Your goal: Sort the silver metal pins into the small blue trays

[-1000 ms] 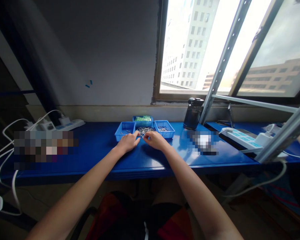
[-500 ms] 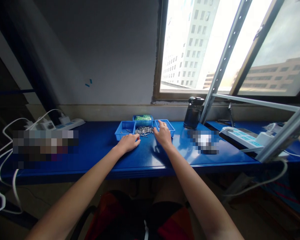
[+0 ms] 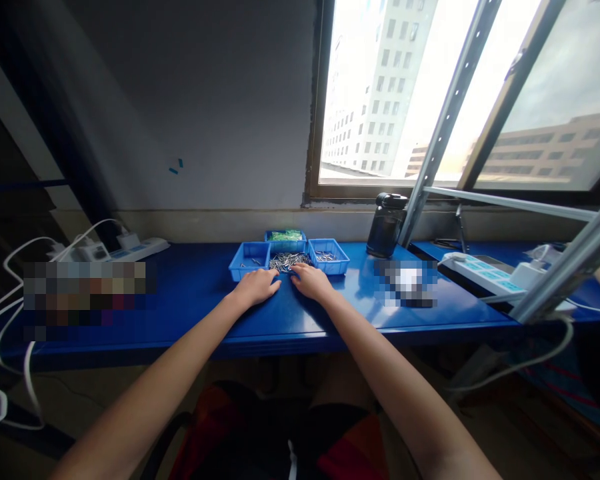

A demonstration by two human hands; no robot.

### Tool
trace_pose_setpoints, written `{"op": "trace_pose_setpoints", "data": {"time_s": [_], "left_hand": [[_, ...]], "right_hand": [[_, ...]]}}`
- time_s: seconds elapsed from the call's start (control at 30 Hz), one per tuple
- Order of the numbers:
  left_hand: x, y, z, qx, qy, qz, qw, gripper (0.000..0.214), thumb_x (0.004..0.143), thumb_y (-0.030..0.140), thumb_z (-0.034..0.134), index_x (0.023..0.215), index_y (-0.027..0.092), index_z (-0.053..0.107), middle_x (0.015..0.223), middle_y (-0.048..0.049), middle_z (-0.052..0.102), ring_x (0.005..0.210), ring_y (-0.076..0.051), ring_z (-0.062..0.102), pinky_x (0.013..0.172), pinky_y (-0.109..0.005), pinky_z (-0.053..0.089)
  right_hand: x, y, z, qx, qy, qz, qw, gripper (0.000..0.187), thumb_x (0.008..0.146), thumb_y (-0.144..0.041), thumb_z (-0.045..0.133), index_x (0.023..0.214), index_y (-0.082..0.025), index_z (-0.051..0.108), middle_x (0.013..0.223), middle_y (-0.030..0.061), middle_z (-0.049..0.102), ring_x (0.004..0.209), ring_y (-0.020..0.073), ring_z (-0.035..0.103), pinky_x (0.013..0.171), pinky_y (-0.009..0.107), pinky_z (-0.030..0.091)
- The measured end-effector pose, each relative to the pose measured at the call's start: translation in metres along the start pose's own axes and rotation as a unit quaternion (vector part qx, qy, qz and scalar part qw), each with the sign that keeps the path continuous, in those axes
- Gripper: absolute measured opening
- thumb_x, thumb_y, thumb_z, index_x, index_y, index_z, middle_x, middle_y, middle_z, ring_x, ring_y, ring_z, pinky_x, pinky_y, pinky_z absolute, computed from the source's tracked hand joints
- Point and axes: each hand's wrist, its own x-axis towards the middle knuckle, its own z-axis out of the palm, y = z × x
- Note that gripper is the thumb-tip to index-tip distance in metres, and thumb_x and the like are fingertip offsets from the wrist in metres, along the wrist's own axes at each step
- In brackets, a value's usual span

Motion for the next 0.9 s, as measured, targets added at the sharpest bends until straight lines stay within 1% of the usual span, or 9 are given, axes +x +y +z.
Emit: {"op": "trace_pose_setpoints", "data": {"time_s": [0.13, 0.23, 0.3, 0.4, 0.5, 0.6, 0.7, 0.8, 0.9], "left_hand": [[0.001, -0.001, 0.001, 0.002, 0.002, -0.001, 1.000, 0.036, 0.083, 0.038, 0.037, 0.110, 0.020, 0.051, 0.100, -0.0115, 0.062, 0.092, -0.026, 0.058, 0.076, -0.037, 0.044], [0.000, 0.000, 0.000, 0.003, 0.000, -0.003, 1.000, 0.036, 0.082, 0.038, 0.037, 0.110, 0.020, 0.052, 0.100, -0.0115, 0.062, 0.091, -0.026, 0.058, 0.075, -0.036, 0.045], [0.000, 0.000, 0.000, 0.002, -0.003, 0.000, 1.000, 0.035, 0.082, 0.038, 0.037, 0.108, 0.020, 0.053, 0.100, -0.0116, 0.062, 0.091, -0.026, 0.058, 0.075, -0.036, 0.045], [-0.001, 0.001, -0.001, 0.003, 0.000, 0.003, 1.000, 0.035, 0.082, 0.038, 0.037, 0.107, 0.020, 0.054, 0.099, -0.0116, 0.062, 0.090, -0.026, 0.059, 0.075, -0.036, 0.045], [0.000, 0.000, 0.000, 0.002, -0.002, 0.003, 1.000, 0.034, 0.083, 0.038, 0.037, 0.105, 0.020, 0.055, 0.098, -0.0117, 0.063, 0.090, -0.027, 0.059, 0.075, -0.037, 0.045], [0.000, 0.000, 0.000, -0.003, -0.005, 0.006, 1.000, 0.034, 0.083, 0.039, 0.037, 0.103, 0.019, 0.055, 0.097, -0.0114, 0.063, 0.091, -0.026, 0.058, 0.075, -0.036, 0.045], [-0.001, 0.000, -0.001, -0.006, -0.002, 0.008, 1.000, 0.033, 0.082, 0.038, 0.038, 0.102, 0.019, 0.056, 0.097, -0.0109, 0.063, 0.090, -0.026, 0.058, 0.075, -0.035, 0.045], [-0.002, 0.000, -0.001, -0.006, -0.005, 0.009, 1.000, 0.033, 0.082, 0.038, 0.037, 0.102, 0.020, 0.057, 0.097, -0.0104, 0.063, 0.089, -0.026, 0.059, 0.074, -0.035, 0.045], [-0.001, -0.001, -0.001, -0.007, -0.005, 0.013, 1.000, 0.033, 0.082, 0.037, 0.037, 0.102, 0.021, 0.058, 0.097, -0.0102, 0.063, 0.089, -0.025, 0.059, 0.075, -0.035, 0.045]], "right_hand": [[-0.001, -0.005, 0.001, -0.033, -0.016, -0.002, 0.999, 0.037, 0.085, -0.032, 0.037, 0.120, -0.026, 0.049, 0.125, 0.0035, 0.049, 0.107, 0.0204, 0.051, 0.088, 0.033, 0.041], [-0.002, -0.007, -0.001, -0.049, -0.028, -0.023, 0.998, 0.041, 0.086, -0.032, 0.033, 0.126, -0.028, 0.042, 0.130, 0.0025, 0.043, 0.107, 0.0203, 0.051, 0.084, 0.034, 0.043], [-0.003, -0.008, -0.002, -0.056, -0.036, -0.035, 0.997, 0.041, 0.087, -0.032, 0.031, 0.126, -0.027, 0.040, 0.131, 0.0022, 0.042, 0.106, 0.0200, 0.051, 0.084, 0.034, 0.043], [-0.004, -0.009, -0.004, -0.061, -0.034, -0.030, 0.997, 0.039, 0.087, -0.033, 0.031, 0.121, -0.026, 0.046, 0.127, 0.0024, 0.046, 0.103, 0.0196, 0.053, 0.084, 0.033, 0.042], [-0.005, -0.011, -0.006, -0.062, -0.034, -0.022, 0.997, 0.035, 0.086, -0.031, 0.031, 0.114, -0.025, 0.052, 0.120, 0.0029, 0.051, 0.099, 0.0187, 0.055, 0.081, 0.030, 0.042], [-0.005, -0.011, -0.007, -0.059, -0.034, -0.018, 0.997, 0.033, 0.086, -0.029, 0.032, 0.111, -0.025, 0.053, 0.114, 0.0036, 0.054, 0.096, 0.0179, 0.055, 0.079, 0.028, 0.042], [-0.005, -0.011, -0.008, -0.052, -0.030, -0.017, 0.998, 0.031, 0.086, -0.027, 0.034, 0.110, -0.025, 0.053, 0.114, 0.0036, 0.053, 0.096, 0.0171, 0.055, 0.078, 0.027, 0.041], [-0.006, -0.012, -0.009, -0.040, -0.029, -0.023, 0.998, 0.028, 0.085, -0.025, 0.036, 0.103, -0.024, 0.057, 0.109, 0.0031, 0.056, 0.092, 0.0164, 0.055, 0.078, 0.025, 0.041], [-0.006, -0.012, -0.009, -0.025, -0.018, -0.034, 0.999, 0.025, 0.085, -0.029, 0.038, 0.098, -0.024, 0.059, 0.103, 0.0029, 0.057, 0.090, 0.0165, 0.056, 0.076, 0.025, 0.041]]}}
